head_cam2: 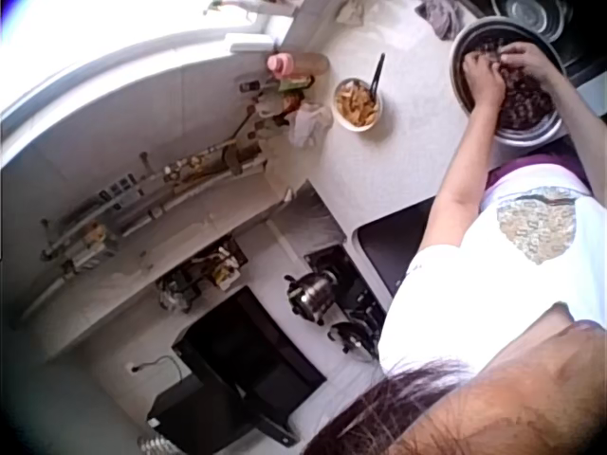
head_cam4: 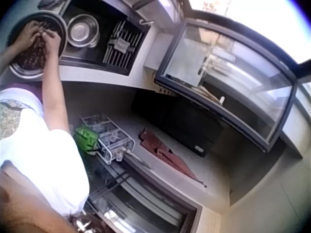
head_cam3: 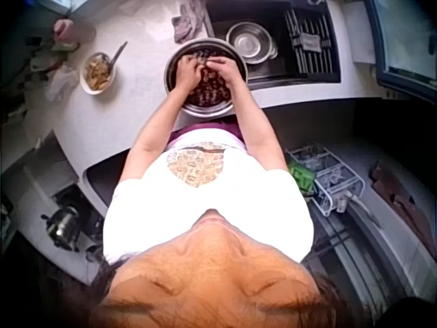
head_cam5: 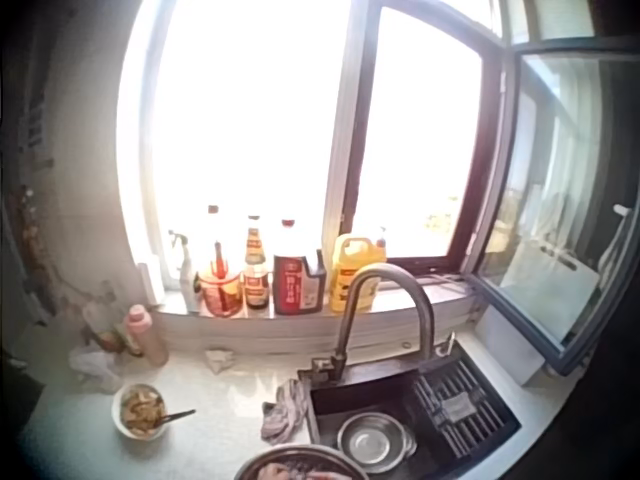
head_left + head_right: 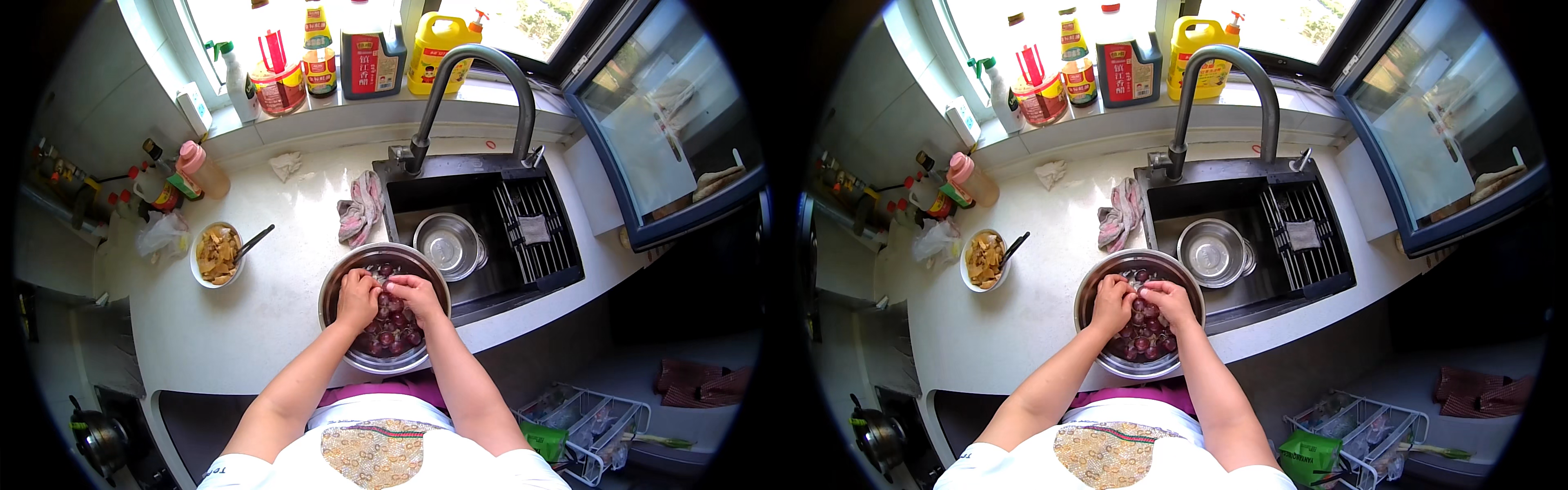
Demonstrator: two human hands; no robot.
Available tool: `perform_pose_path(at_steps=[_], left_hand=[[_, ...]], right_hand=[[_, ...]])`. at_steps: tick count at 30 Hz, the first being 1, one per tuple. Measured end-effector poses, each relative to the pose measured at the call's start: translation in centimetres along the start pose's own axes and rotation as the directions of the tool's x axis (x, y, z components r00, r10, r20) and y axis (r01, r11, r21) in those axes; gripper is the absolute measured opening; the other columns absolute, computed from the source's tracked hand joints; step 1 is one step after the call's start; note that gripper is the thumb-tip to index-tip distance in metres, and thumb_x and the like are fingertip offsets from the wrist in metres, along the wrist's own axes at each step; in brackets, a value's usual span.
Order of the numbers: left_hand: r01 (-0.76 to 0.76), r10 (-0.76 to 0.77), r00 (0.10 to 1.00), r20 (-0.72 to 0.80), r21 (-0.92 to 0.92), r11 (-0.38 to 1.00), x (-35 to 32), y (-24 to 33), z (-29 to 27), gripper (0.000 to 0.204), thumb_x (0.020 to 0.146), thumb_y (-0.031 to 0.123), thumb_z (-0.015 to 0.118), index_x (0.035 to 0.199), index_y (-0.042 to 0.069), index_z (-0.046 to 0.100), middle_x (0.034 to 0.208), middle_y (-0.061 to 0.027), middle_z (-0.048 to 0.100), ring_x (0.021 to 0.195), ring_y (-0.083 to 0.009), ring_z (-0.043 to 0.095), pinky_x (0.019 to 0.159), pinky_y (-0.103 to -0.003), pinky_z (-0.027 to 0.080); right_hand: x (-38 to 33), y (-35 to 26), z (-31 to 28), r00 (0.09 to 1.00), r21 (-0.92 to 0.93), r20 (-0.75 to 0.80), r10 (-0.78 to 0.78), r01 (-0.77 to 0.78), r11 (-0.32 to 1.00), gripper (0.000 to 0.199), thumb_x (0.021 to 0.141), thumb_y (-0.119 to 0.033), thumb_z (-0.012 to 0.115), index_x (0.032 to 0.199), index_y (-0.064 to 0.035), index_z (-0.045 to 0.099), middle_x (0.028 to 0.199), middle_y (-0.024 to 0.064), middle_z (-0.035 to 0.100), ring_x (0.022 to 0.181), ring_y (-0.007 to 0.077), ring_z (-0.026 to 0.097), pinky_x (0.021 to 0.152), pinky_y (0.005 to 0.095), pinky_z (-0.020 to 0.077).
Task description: The person retrieves a plate of food from the refrigerator and places it on the counter. They then take a bag of grapes, pour them into a metal bowl, and wash them under running water in the sink, separating the grapes from the stems by hand.
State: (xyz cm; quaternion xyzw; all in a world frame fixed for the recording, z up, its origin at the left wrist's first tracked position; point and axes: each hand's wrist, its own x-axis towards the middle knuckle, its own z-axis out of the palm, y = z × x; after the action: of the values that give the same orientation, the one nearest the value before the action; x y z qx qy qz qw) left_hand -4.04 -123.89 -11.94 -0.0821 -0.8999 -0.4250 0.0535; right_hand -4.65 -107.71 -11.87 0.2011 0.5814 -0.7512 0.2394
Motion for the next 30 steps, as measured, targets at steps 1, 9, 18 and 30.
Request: perform_pose_path(at_steps=[1,9,18,30], left_hand=[[0.001,-0.001,1.0,-0.001,-0.005,1.0,0.0,0.0,0.1,0.006,0.074,0.004,0.065,0.08,0.004,0.063,0.101,-0.0132,0.054,0.097,-0.0329,0.052,0.084,-0.041,0.044],[0.056,-0.056,0.998,-0.001,0.021,0.998,-0.2,-1.0,0.5,0.006,0.08,0.01,0.062,0.084,0.005,0.063,0.098,-0.0129,0.057,0.093,-0.034,0.055,0.08,-0.044,0.045],[0.551,-0.456,0.795,0.4,-0.162,0.819,2.0,-2.2,0.2,0.028,0.088,0.017,0.058,0.114,0.005,0.058,0.098,-0.0124,0.064,0.087,-0.0232,0.061,0.077,-0.033,0.048],[0.66,-0.533,0.749,0.395,-0.516,0.545,1.9,-1.7,1.2,0.032,0.083,0.023,0.066,0.099,-0.003,0.059,0.091,-0.0111,0.064,0.081,-0.0204,0.06,0.074,-0.032,0.048]], right_hand=[[0.1,0.3,-0.1,0.998,-0.003,0.023,-0.066,0.066,0.998,0.03,0.08,-0.01,0.069,0.108,-0.0015,0.062,0.095,0.0038,0.065,0.085,0.0105,0.06,0.076,0.0233,0.0477],[0.4,0.8,0.8,0.988,-0.174,0.017,-0.155,0.155,0.973,0.027,0.079,-0.007,0.069,0.104,-0.0002,0.064,0.09,0.0044,0.066,0.081,0.0092,0.06,0.073,0.0226,0.0478],[0.9,2.0,0.6,0.984,-0.248,-0.114,-0.14,0.108,0.963,0.015,0.079,-0.009,0.068,0.091,-0.0009,0.063,0.082,0.0022,0.062,0.073,0.0097,0.057,0.068,0.0227,0.0452],[0.9,2.2,1.2,0.99,0.017,-0.076,-0.12,0.121,0.992,0.021,0.08,-0.004,0.064,0.099,-0.0025,0.057,0.081,0.006,0.063,0.077,0.0128,0.062,0.071,0.0242,0.048]])
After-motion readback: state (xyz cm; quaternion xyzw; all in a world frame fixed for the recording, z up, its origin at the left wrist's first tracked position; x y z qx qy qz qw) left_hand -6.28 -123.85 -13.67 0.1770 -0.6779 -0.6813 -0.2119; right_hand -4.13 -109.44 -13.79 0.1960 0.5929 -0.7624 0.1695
